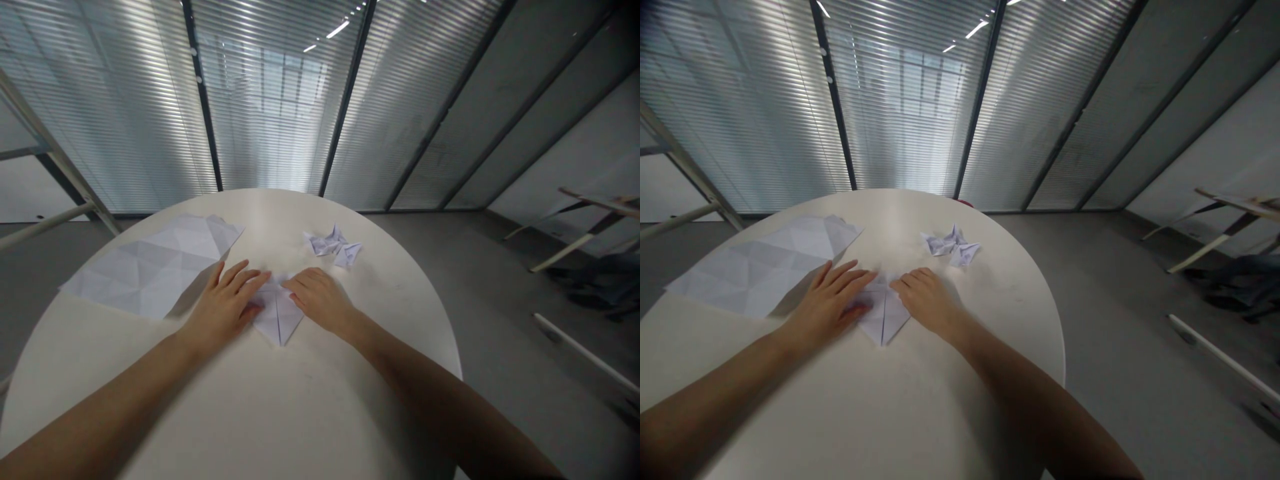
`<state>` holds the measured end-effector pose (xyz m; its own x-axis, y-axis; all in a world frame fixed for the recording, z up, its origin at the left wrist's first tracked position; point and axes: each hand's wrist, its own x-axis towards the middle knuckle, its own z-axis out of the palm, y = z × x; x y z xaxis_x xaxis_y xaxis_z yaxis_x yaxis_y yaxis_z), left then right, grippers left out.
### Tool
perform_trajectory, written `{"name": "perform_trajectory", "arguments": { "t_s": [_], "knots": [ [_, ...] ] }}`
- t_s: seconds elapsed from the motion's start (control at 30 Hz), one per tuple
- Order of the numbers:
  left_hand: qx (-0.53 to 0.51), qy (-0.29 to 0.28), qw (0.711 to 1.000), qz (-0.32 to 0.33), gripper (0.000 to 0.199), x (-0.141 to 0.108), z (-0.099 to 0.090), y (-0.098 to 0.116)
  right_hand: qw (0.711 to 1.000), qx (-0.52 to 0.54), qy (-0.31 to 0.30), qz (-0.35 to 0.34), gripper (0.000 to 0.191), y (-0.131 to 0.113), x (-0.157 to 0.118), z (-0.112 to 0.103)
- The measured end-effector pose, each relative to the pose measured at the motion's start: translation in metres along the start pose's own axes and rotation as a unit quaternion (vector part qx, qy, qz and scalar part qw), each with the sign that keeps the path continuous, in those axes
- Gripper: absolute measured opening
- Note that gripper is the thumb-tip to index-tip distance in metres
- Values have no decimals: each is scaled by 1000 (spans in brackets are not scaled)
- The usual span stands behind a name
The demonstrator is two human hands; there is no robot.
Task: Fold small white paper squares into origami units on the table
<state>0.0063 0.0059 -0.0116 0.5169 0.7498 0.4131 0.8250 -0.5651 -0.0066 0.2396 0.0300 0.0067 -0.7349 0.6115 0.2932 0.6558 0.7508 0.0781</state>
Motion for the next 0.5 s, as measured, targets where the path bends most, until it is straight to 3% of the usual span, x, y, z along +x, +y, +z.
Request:
{"name": "perform_trajectory", "arguments": {
  "t_s": [0.3, 0.5],
  "knots": [
    [4, -21, 997, 77, 18, 2, -12, 9, 996, -13, -60, -58, 24, -2, -2, 0],
    [13, -75, 990, 118, 16, 0, -14, 10, 993, 11, -109, -48, 25, -6, -9, -7]
  ]
}}
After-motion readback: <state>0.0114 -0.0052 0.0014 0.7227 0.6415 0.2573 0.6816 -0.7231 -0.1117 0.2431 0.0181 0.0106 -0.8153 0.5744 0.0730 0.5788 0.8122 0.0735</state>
